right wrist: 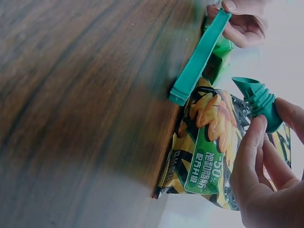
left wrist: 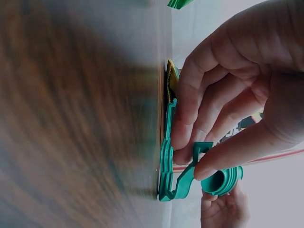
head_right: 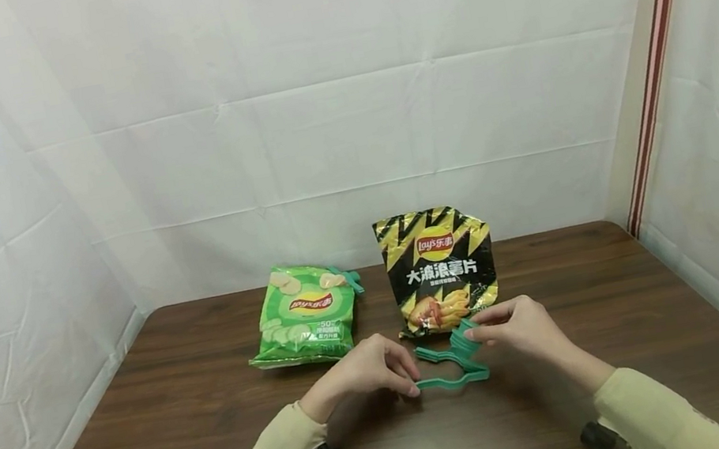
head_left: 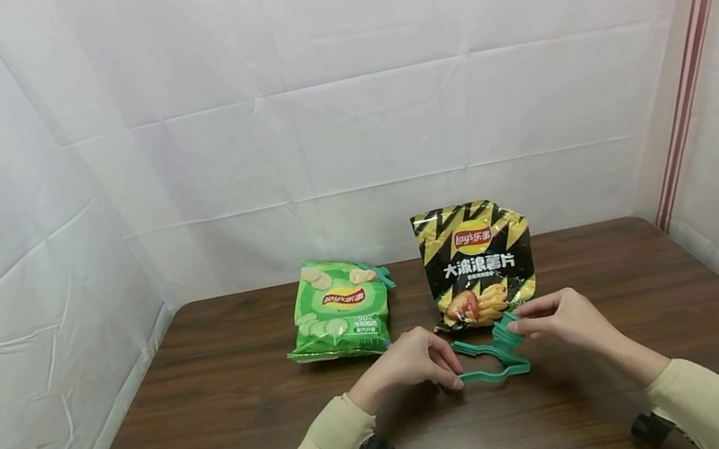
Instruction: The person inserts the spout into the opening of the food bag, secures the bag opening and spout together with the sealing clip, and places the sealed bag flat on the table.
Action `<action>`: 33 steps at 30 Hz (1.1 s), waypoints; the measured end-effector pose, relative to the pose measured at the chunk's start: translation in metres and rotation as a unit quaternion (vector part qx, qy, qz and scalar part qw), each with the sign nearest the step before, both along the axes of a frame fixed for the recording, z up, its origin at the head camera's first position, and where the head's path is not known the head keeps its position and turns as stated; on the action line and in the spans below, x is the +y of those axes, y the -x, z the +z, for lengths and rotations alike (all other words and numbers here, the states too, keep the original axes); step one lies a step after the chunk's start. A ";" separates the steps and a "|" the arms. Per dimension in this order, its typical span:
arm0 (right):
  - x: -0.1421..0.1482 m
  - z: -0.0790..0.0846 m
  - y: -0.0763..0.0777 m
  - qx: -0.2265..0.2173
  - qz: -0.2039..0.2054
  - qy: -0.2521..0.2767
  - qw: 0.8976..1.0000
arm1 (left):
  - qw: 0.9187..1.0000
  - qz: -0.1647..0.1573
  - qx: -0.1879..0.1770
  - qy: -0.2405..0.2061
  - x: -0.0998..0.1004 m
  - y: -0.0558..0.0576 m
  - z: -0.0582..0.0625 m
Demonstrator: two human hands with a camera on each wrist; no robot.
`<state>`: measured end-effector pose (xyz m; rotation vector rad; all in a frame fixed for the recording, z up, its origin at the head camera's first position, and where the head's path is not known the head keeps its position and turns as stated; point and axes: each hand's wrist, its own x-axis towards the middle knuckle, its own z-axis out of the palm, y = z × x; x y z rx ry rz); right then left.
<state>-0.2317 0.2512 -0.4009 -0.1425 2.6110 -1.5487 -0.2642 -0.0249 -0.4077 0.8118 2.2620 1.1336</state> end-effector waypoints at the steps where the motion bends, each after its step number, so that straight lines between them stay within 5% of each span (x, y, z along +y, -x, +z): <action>1: 0.000 0.000 0.000 0.000 0.000 -0.001 1.000 | 1.000 -0.002 -0.005 0.002 0.000 0.000 0.000; 20: 0.003 0.002 -0.001 -0.004 -0.005 0.005 1.000 | 0.998 -0.015 -0.058 -0.005 -0.001 0.001 -0.003; 33: 0.006 0.006 0.001 0.007 -0.009 0.006 1.000 | 0.998 0.044 -0.019 -0.032 -0.008 0.008 0.003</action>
